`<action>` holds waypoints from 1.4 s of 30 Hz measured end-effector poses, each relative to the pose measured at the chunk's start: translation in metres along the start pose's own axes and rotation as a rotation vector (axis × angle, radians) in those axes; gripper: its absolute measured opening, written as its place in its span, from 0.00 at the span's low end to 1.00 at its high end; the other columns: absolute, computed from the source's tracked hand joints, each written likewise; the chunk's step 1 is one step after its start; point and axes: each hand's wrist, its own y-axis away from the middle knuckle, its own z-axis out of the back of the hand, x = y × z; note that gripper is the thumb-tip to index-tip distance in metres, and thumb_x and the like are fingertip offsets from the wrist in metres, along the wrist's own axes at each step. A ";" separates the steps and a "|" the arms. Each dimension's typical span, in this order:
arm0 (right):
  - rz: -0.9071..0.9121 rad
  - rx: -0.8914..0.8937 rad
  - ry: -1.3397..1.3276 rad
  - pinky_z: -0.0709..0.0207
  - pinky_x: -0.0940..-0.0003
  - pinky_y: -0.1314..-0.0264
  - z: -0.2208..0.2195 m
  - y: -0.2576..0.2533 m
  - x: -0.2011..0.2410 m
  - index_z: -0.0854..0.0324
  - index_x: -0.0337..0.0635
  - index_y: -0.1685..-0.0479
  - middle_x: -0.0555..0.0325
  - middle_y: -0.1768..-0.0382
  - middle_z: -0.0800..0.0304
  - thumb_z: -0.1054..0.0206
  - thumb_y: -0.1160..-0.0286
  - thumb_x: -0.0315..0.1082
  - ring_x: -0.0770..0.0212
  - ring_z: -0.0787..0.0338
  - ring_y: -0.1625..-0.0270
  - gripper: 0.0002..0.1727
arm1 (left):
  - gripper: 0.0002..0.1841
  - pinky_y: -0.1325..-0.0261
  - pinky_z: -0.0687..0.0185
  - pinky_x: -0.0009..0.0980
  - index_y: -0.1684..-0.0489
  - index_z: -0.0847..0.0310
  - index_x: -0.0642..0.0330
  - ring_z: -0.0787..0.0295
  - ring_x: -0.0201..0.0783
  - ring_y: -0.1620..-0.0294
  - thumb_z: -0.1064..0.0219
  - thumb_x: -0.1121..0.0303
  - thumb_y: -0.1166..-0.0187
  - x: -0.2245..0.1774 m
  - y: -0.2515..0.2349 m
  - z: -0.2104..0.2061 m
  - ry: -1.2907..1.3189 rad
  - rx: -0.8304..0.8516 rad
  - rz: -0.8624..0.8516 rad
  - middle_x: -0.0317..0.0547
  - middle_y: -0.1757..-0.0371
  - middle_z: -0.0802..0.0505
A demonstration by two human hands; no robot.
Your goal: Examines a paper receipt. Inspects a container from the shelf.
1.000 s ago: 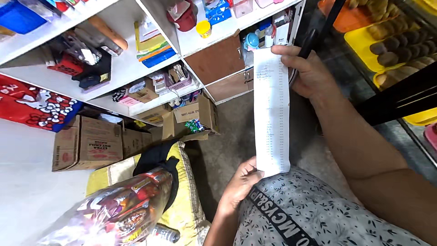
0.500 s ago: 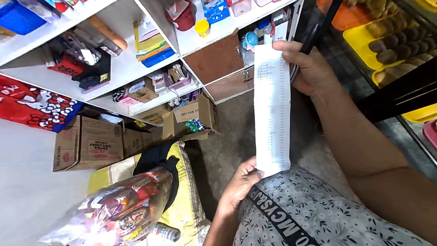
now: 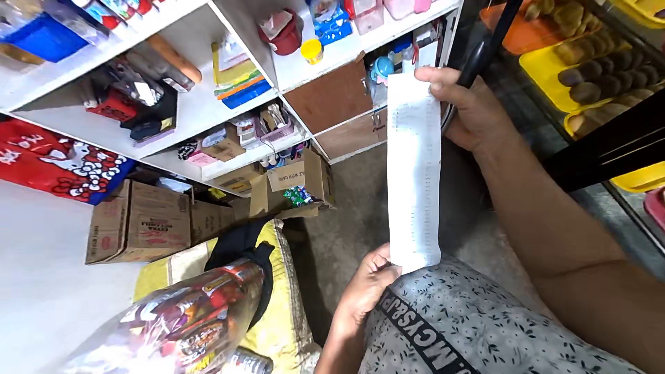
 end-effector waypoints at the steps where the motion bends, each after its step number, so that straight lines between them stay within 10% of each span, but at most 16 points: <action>1: 0.011 0.006 0.023 0.14 0.62 0.37 -0.001 0.001 0.002 0.22 0.36 0.28 0.53 0.39 0.11 0.43 0.18 0.30 0.61 0.10 0.41 0.21 | 0.19 0.32 0.16 0.33 0.36 0.19 0.66 0.10 0.29 0.42 0.45 0.84 0.23 -0.001 0.000 0.000 -0.014 -0.011 0.006 0.38 0.45 0.06; 11: 0.117 0.068 0.155 0.14 0.69 0.43 -0.031 0.034 0.029 0.16 0.42 0.32 0.59 0.40 0.09 0.39 0.22 0.32 0.68 0.10 0.47 0.21 | 0.28 0.33 0.17 0.27 0.25 0.30 0.72 0.12 0.26 0.40 0.32 0.74 0.26 -0.005 -0.028 0.016 -0.239 -0.208 -0.016 0.40 0.40 0.09; 15: 0.235 0.167 0.199 0.14 0.73 0.41 -0.038 0.054 0.026 0.13 0.44 0.36 0.66 0.46 0.05 0.36 0.22 0.35 0.73 0.08 0.49 0.18 | 0.45 0.22 0.26 0.31 0.24 0.29 0.73 0.19 0.29 0.29 0.36 0.35 0.24 -0.009 -0.038 0.021 -0.316 -0.236 -0.187 0.44 0.30 0.13; 18: 0.273 0.292 0.231 0.14 0.78 0.41 -0.044 0.072 0.021 0.13 0.48 0.34 0.75 0.42 0.06 0.35 0.18 0.38 0.79 0.09 0.46 0.18 | 0.49 0.21 0.26 0.34 0.26 0.27 0.70 0.17 0.29 0.29 0.43 0.27 0.27 -0.022 -0.042 0.012 -0.193 -0.274 -0.265 0.39 0.33 0.10; 26: 0.189 0.403 0.279 0.18 0.88 0.48 -0.050 0.105 -0.001 0.10 0.58 0.36 0.84 0.45 0.07 0.34 0.17 0.40 0.89 0.12 0.52 0.15 | 0.30 0.32 0.18 0.29 0.43 0.12 0.50 0.09 0.26 0.43 0.47 0.35 0.18 -0.048 -0.043 -0.001 0.186 -0.155 -0.359 0.31 0.47 0.04; 42: 0.082 0.431 0.315 0.19 0.89 0.52 -0.057 0.113 -0.014 0.09 0.53 0.38 0.83 0.47 0.06 0.35 0.18 0.39 0.90 0.14 0.56 0.15 | 0.21 0.30 0.18 0.37 0.30 0.24 0.65 0.11 0.33 0.38 0.41 0.76 0.23 -0.045 -0.033 0.014 0.257 -0.057 -0.415 0.41 0.39 0.08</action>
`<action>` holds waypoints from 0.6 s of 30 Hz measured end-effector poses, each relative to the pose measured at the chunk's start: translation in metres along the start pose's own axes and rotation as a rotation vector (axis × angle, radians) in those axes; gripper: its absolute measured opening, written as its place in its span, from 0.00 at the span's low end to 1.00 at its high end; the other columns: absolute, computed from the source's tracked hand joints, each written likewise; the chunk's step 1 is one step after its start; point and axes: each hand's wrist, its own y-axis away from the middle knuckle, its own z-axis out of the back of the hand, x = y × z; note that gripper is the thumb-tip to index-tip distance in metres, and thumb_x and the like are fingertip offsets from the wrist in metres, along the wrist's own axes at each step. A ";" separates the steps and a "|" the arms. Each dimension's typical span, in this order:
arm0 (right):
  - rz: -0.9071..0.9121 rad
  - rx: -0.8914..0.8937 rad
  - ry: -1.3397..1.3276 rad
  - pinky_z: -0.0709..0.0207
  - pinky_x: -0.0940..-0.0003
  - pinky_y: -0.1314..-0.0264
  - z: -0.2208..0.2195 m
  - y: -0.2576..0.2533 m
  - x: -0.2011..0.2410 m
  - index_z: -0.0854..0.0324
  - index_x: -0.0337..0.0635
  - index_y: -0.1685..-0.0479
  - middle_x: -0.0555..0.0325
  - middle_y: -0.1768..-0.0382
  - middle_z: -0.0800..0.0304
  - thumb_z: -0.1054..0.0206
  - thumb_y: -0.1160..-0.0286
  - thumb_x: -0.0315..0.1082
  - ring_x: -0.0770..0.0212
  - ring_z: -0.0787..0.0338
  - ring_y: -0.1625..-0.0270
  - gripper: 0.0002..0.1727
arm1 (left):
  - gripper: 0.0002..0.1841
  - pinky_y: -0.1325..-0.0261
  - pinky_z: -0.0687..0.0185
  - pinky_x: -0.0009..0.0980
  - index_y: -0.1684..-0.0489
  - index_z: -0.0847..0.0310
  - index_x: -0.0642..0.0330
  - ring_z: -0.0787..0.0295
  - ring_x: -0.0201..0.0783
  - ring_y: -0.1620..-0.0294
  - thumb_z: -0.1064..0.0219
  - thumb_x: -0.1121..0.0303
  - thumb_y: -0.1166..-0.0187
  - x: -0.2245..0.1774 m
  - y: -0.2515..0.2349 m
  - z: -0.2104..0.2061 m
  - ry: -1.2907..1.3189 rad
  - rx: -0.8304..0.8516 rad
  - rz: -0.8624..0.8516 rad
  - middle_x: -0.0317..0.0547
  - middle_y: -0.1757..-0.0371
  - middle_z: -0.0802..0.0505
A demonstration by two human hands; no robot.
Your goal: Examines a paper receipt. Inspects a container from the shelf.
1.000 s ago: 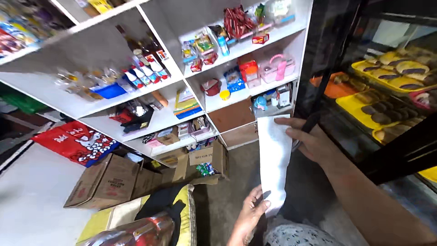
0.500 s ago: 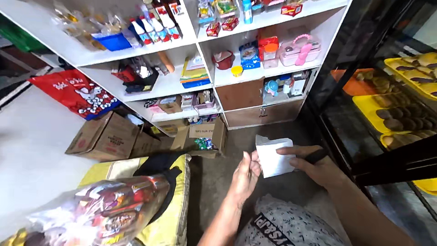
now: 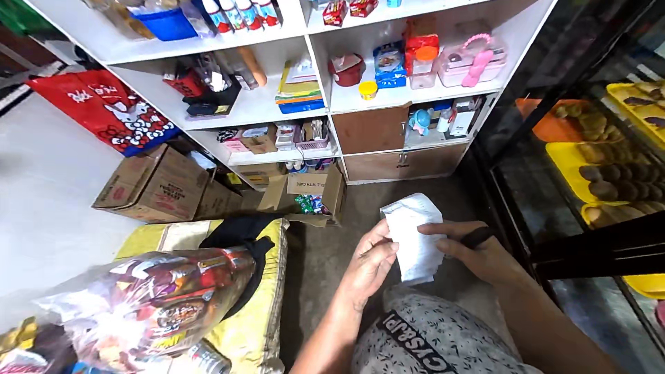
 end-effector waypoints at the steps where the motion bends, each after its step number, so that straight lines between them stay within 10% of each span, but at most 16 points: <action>1: -0.004 -0.004 -0.007 0.18 0.88 0.51 -0.001 -0.001 0.000 0.09 0.54 0.38 0.83 0.47 0.06 0.34 0.18 0.39 0.89 0.13 0.55 0.15 | 0.21 0.29 0.18 0.37 0.30 0.25 0.65 0.11 0.33 0.38 0.41 0.77 0.23 0.000 0.000 0.001 -0.010 0.008 -0.004 0.40 0.39 0.08; 18: -0.025 -0.002 -0.052 0.17 0.85 0.49 -0.003 -0.010 -0.008 0.09 0.56 0.38 0.82 0.48 0.06 0.34 0.18 0.40 0.86 0.11 0.54 0.15 | 0.23 0.28 0.20 0.38 0.29 0.25 0.64 0.12 0.35 0.36 0.45 0.79 0.25 -0.006 -0.003 0.006 0.067 0.006 0.001 0.42 0.38 0.09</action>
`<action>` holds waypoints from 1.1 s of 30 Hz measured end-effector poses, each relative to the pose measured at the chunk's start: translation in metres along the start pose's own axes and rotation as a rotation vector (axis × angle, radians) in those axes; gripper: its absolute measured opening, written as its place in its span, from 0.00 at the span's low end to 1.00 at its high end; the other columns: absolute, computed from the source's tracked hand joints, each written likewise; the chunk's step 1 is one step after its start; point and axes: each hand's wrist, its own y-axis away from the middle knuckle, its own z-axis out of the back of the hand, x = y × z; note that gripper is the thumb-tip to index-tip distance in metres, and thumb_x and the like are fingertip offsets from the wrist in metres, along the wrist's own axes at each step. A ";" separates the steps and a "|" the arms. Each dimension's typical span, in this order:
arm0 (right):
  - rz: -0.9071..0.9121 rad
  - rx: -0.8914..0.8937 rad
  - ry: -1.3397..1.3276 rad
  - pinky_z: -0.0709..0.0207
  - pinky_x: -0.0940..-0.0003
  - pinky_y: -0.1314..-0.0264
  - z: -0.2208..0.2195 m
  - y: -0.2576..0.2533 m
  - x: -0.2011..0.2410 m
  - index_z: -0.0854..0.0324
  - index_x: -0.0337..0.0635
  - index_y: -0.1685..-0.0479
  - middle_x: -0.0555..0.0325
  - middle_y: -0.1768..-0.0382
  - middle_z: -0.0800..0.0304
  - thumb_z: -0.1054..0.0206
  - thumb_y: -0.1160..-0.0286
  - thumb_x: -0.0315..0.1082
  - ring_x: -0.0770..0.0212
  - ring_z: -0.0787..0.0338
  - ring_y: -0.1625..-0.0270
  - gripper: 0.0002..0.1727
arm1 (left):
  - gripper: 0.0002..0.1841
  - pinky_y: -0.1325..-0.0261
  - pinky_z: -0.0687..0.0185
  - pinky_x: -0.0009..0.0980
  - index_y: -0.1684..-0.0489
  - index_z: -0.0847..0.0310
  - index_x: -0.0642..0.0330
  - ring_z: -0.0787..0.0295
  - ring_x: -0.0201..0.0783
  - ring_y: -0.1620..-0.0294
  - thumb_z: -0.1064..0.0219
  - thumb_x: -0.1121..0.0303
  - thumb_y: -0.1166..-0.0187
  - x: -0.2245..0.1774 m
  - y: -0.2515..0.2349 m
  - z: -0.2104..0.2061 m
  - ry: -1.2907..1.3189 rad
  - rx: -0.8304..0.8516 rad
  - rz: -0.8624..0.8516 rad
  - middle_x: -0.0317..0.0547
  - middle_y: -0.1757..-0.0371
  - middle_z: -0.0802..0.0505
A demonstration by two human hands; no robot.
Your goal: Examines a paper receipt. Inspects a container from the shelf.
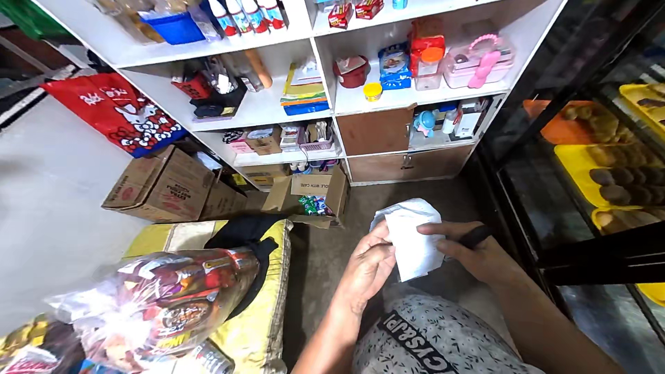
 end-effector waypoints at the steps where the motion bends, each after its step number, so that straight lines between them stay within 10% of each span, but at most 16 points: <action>1: -0.002 0.002 -0.005 0.17 0.85 0.50 0.001 0.000 -0.001 0.09 0.56 0.38 0.81 0.49 0.05 0.34 0.18 0.40 0.86 0.11 0.54 0.15 | 0.23 0.28 0.20 0.38 0.30 0.24 0.64 0.12 0.35 0.36 0.46 0.79 0.25 0.000 0.000 0.001 0.013 0.002 0.002 0.42 0.38 0.09; 33: -0.077 0.017 -0.002 0.20 0.89 0.53 0.006 -0.005 -0.012 0.08 0.55 0.40 0.84 0.52 0.06 0.35 0.18 0.38 0.89 0.14 0.59 0.14 | 0.16 0.31 0.16 0.42 0.37 0.16 0.64 0.09 0.43 0.38 0.43 0.72 0.18 0.007 -0.014 0.012 0.344 -0.094 0.014 0.52 0.40 0.07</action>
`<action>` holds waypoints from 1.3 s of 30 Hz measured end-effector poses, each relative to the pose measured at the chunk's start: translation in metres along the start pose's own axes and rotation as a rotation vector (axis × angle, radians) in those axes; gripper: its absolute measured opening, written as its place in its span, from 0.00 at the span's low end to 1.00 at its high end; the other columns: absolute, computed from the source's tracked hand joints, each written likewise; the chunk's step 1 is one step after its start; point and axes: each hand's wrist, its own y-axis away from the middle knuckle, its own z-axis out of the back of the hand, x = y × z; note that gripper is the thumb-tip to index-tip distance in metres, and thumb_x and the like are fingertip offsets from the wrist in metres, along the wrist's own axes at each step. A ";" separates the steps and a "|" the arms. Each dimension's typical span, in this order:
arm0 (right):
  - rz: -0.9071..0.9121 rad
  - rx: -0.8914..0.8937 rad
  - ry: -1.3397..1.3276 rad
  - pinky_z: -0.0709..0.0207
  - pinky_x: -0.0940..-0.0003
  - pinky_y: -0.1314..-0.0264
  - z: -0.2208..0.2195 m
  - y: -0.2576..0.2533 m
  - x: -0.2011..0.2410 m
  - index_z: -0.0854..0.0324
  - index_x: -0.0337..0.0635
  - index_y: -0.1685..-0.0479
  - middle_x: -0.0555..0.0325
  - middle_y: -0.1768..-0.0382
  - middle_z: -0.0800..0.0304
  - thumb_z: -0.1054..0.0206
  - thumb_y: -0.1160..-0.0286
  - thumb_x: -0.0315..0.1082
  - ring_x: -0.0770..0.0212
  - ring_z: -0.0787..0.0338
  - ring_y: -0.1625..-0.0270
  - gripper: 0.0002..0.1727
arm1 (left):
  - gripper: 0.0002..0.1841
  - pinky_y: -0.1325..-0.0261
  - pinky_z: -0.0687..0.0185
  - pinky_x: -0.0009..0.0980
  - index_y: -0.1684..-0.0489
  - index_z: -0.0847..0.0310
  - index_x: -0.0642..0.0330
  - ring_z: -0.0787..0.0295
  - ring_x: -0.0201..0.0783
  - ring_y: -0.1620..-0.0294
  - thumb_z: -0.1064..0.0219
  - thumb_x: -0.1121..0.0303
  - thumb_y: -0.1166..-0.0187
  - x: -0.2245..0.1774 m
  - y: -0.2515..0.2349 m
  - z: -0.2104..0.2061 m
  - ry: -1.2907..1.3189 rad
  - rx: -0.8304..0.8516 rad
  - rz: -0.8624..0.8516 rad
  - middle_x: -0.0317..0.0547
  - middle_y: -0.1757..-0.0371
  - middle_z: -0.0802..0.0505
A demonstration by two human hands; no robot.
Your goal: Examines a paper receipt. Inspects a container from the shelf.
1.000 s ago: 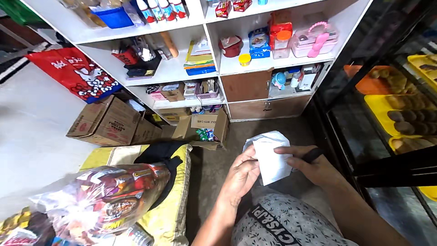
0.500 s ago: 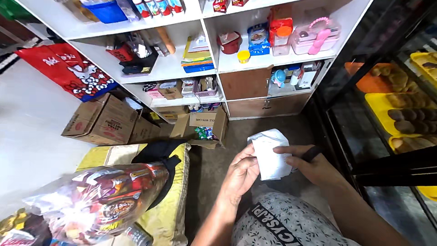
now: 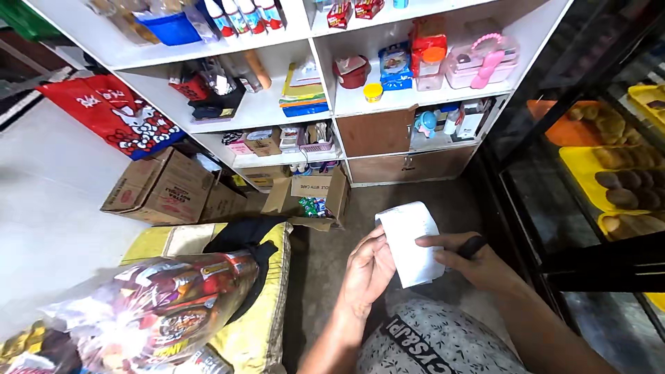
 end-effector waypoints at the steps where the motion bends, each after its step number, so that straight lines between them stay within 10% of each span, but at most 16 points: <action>1: -0.002 0.000 0.003 0.21 0.89 0.54 0.000 0.000 0.000 0.08 0.56 0.40 0.84 0.53 0.06 0.35 0.18 0.38 0.90 0.15 0.60 0.14 | 0.16 0.31 0.16 0.42 0.38 0.16 0.64 0.09 0.43 0.38 0.43 0.71 0.17 0.000 0.000 0.000 0.001 -0.003 0.000 0.52 0.41 0.07; 39: -0.024 0.015 0.013 0.28 0.94 0.65 -0.008 0.009 -0.001 0.08 0.58 0.41 0.87 0.60 0.08 0.34 0.19 0.40 0.93 0.22 0.68 0.14 | 0.18 0.33 0.15 0.39 0.36 0.18 0.63 0.08 0.37 0.41 0.41 0.79 0.23 0.001 0.013 -0.008 -0.256 0.001 -0.059 0.46 0.42 0.06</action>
